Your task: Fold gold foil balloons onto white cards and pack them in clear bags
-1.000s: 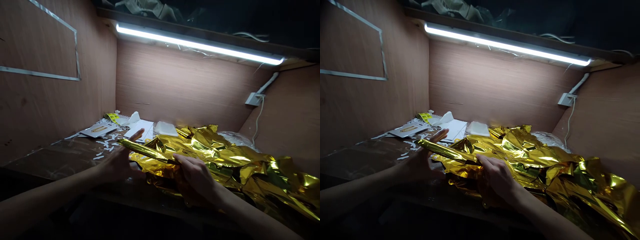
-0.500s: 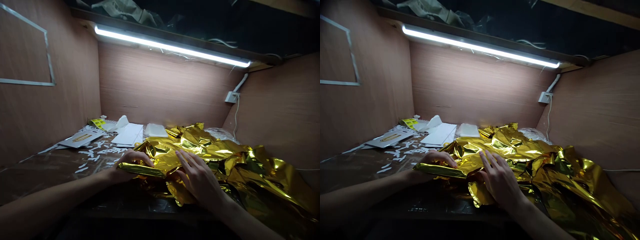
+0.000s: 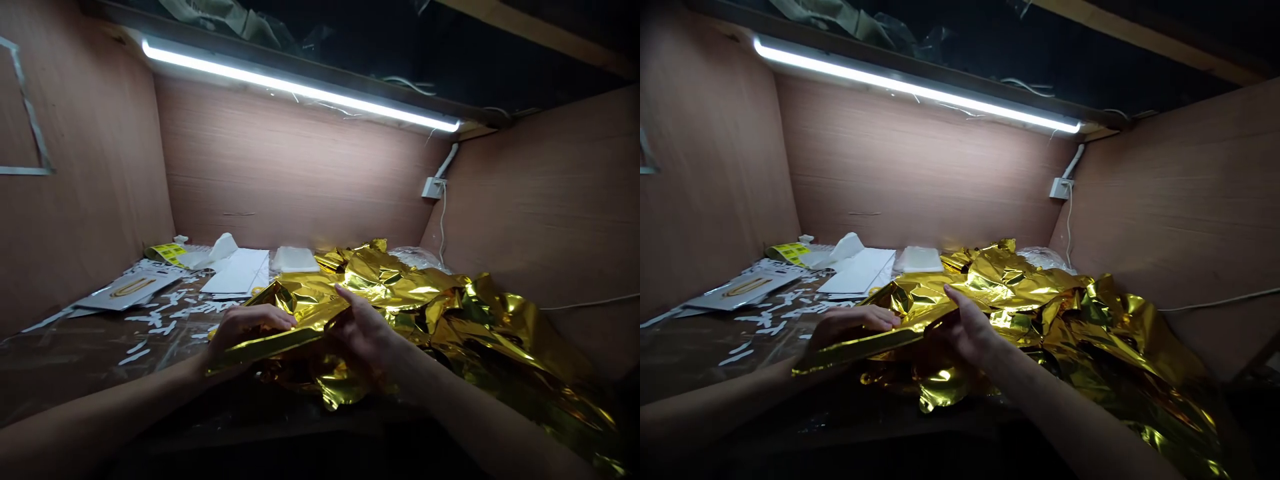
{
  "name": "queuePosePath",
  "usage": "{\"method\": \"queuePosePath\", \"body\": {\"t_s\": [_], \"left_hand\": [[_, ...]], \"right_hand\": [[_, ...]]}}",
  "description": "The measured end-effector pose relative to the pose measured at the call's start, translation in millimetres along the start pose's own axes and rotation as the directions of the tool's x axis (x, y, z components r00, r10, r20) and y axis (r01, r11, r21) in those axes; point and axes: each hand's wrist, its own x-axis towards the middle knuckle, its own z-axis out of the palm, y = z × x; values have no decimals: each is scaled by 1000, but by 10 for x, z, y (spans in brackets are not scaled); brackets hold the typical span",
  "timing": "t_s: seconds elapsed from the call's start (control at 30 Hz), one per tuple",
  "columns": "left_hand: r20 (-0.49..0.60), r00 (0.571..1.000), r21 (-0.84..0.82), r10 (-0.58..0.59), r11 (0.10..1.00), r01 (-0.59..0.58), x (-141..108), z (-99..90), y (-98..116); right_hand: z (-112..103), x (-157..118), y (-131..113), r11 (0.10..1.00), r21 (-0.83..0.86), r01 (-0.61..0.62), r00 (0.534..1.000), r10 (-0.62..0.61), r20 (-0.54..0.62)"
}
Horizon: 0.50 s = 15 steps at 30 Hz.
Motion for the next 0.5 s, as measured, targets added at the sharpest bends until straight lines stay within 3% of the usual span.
{"method": "queuePosePath", "body": {"t_s": [0.1,0.23,0.37,0.43,0.5], "left_hand": [[140,982,-45,126,992,-121,-37,26,-83],[271,948,-19,168,985,-169,-55,56,-114],[298,943,83,148,980,-180,-65,10,-165],[325,938,147,123,973,-179,-77,-29,-220],[347,932,185,102,967,-175,-93,-62,-283]], "right_hand": [[-65,309,-46,996,-86,10,997,-17,-78],[-180,476,-218,943,-307,127,958,-197,-210],[-328,428,-373,879,-347,326,905,-397,-155],[-457,434,-374,885,-377,275,920,-356,-165],[-614,476,-356,897,-427,114,944,-232,-235]]}}
